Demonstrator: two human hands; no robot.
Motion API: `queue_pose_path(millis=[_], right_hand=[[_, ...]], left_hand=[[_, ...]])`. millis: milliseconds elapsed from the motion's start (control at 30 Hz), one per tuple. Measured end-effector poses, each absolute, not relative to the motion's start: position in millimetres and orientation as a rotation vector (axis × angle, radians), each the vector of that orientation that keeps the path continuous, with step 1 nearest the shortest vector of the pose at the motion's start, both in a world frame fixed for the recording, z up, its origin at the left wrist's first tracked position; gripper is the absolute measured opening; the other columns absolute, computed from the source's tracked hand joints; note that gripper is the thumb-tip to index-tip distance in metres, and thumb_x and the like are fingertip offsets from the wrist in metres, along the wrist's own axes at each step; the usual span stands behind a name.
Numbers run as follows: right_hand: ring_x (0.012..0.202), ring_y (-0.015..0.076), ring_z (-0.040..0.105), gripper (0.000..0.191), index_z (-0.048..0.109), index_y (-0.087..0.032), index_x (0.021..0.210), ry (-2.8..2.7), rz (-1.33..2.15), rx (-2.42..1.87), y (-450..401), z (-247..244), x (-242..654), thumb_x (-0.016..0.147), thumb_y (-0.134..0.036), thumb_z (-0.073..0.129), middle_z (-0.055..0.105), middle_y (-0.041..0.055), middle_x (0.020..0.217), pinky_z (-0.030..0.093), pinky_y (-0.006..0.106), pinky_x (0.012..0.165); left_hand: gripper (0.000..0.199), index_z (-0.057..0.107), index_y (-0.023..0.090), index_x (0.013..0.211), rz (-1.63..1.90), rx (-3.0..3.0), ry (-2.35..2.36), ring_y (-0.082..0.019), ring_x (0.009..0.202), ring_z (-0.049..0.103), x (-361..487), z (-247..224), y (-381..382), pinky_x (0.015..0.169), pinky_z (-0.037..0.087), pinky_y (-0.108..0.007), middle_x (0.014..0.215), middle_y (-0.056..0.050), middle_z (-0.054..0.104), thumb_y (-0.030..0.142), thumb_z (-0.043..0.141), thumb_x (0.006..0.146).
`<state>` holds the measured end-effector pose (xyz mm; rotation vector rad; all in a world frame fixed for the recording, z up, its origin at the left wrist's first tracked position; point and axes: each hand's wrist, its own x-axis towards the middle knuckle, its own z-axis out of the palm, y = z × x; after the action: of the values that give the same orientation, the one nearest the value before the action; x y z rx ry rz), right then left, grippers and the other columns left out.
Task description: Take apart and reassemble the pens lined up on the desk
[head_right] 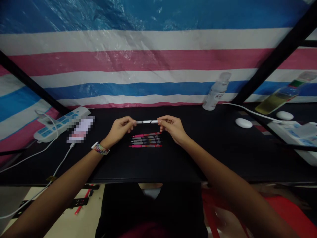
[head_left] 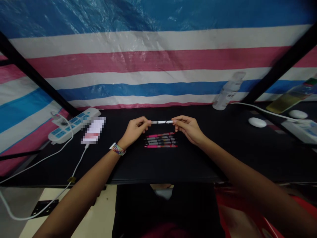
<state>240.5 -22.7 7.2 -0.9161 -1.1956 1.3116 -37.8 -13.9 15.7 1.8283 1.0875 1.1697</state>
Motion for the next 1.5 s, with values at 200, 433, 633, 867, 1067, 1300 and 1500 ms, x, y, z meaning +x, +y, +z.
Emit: queue_pose_path(millis=[200,433,633,867,1067,1300,1500], right_hand=[[0.068,0.0141,0.062,0.034,0.086,-0.021,0.093,-1.188,1.323,-0.902,-22,8,242,0.071,-0.043,0.100,0.072,0.0030,0.084,0.058,0.035,0.068],[0.070,0.0139,0.060,0.034,0.086,-0.021,0.091,-1.128,1.314,-0.907,-20,8,244,0.070,-0.042,0.100,0.071,0.0034,0.085,0.058,0.034,0.068],[0.070,0.0140,0.059,0.033,0.085,-0.021,0.090,-1.079,1.328,-0.878,-18,10,246,0.069,-0.041,0.101,0.070,0.0032,0.082,0.056,0.033,0.067],[0.070,0.0136,0.057,0.029,0.085,-0.020,0.086,-0.958,1.349,-0.876,-16,14,253,0.068,-0.036,0.100,0.068,0.0030,0.077,0.054,0.030,0.064],[0.070,0.0143,0.059,0.026,0.084,-0.021,0.087,-0.993,1.285,-0.915,-16,14,254,0.072,-0.036,0.097,0.068,0.0026,0.077,0.057,0.032,0.067],[0.082,0.0173,0.071,0.024,0.084,-0.021,0.088,-0.998,1.226,-0.939,-14,10,255,0.069,-0.030,0.097,0.072,0.0033,0.083,0.064,0.038,0.088],[0.086,0.0209,0.075,0.025,0.083,-0.022,0.088,-1.002,1.216,-0.913,-10,6,257,0.068,-0.028,0.097,0.074,0.0040,0.083,0.065,0.045,0.100]], left_hand=[[0.051,0.068,0.019,0.067,1.196,1.785,1.135,-0.009,0.048,0.051,-38,19,-13,0.050,0.040,-0.023,0.053,0.002,0.055,0.056,0.069,0.101],[0.029,0.075,0.018,0.087,1.181,1.735,1.036,-0.010,0.057,0.063,-40,16,-8,0.058,0.051,-0.023,0.071,0.000,0.069,0.047,0.082,0.091],[0.039,0.073,0.018,0.079,1.266,1.708,1.095,-0.011,0.057,0.063,-43,13,-3,0.055,0.049,-0.023,0.066,-0.001,0.068,0.053,0.077,0.096],[0.025,0.077,0.018,0.100,1.369,1.635,1.031,-0.015,0.068,0.074,-43,7,3,0.060,0.057,-0.024,0.078,-0.003,0.074,0.039,0.084,0.089],[0.023,0.074,0.018,0.100,1.412,1.621,0.999,-0.014,0.069,0.074,-43,6,4,0.058,0.057,-0.023,0.082,-0.002,0.074,0.035,0.086,0.087],[0.029,0.074,0.017,0.095,1.425,1.557,0.976,-0.013,0.068,0.074,-42,6,5,0.060,0.058,-0.023,0.083,-0.003,0.074,0.043,0.084,0.090],[0.049,0.069,0.018,0.073,1.383,1.616,1.084,-0.013,0.057,0.067,-40,10,2,0.061,0.054,-0.024,0.061,-0.003,0.069,0.060,0.074,0.098]])
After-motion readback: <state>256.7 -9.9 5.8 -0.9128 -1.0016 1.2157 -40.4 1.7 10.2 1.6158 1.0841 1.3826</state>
